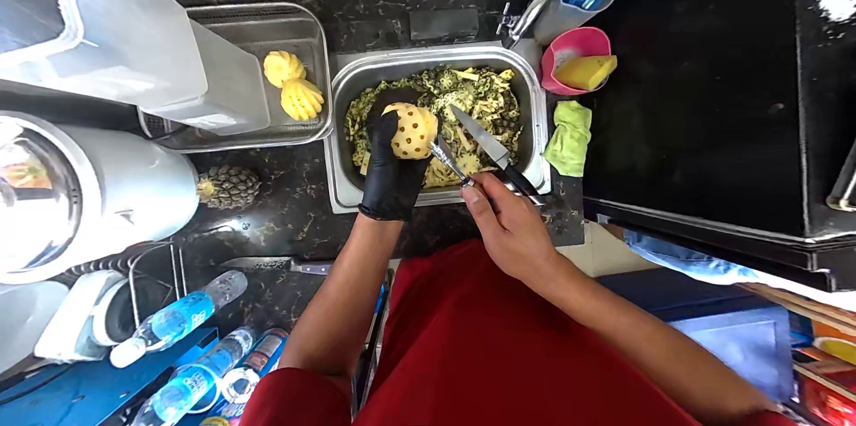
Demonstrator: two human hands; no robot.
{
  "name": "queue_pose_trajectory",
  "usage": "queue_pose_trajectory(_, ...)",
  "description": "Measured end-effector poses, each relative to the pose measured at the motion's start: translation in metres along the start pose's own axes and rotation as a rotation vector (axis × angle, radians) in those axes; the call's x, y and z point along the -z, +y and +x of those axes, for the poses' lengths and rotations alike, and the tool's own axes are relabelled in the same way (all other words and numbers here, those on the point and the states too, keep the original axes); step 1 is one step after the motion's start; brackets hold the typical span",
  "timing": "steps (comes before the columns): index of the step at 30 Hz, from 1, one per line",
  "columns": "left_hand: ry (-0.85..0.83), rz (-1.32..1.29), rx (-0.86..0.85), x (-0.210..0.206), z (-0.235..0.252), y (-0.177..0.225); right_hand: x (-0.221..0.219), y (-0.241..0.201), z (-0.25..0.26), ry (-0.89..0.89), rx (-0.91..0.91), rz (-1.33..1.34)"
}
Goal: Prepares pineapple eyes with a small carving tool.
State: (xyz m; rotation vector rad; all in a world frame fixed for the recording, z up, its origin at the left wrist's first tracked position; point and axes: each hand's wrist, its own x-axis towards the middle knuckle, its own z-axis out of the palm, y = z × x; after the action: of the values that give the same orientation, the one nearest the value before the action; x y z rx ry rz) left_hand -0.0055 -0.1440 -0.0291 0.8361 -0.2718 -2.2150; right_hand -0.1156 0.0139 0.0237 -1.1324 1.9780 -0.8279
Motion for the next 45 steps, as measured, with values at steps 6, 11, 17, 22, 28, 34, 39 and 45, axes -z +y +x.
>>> queue_pose_trajectory(6, 0.005, 0.029, -0.06, -0.007, -0.007, -0.005, 0.001, -0.003, -0.003, -0.019, -0.033, -0.033)
queue_pose_trajectory(11, -0.037, 0.073, -0.12, -0.003, -0.01, -0.007, 0.001, -0.008, -0.008, -0.042, -0.079, 0.044)
queue_pose_trajectory(17, -0.081, 0.048, -0.146, -0.001, -0.012, -0.015, -0.005, 0.002, -0.008, -0.013, -0.034, 0.114)
queue_pose_trajectory(22, -0.078, 0.047, -0.221, 0.005, -0.014, -0.026, -0.01, 0.003, -0.004, -0.002, -0.026, 0.17)
queue_pose_trajectory(28, -0.119, 0.129, -0.295, 0.011, -0.014, -0.03, -0.001, -0.007, 0.003, -0.039, -0.055, 0.153)
queue_pose_trajectory(34, -0.17, 0.208, -0.35, 0.016, -0.012, -0.027, -0.001, -0.005, 0.002, -0.065, -0.103, 0.23)
queue_pose_trajectory(39, -0.261, 0.412, -0.522, 0.028, -0.006, -0.021, 0.002, -0.017, 0.0, -0.159, -0.226, 0.383)
queue_pose_trajectory(45, -0.278, 0.091, -0.178, 0.019, -0.007, -0.015, -0.006, -0.017, 0.004, -0.071, -0.148, 0.216)
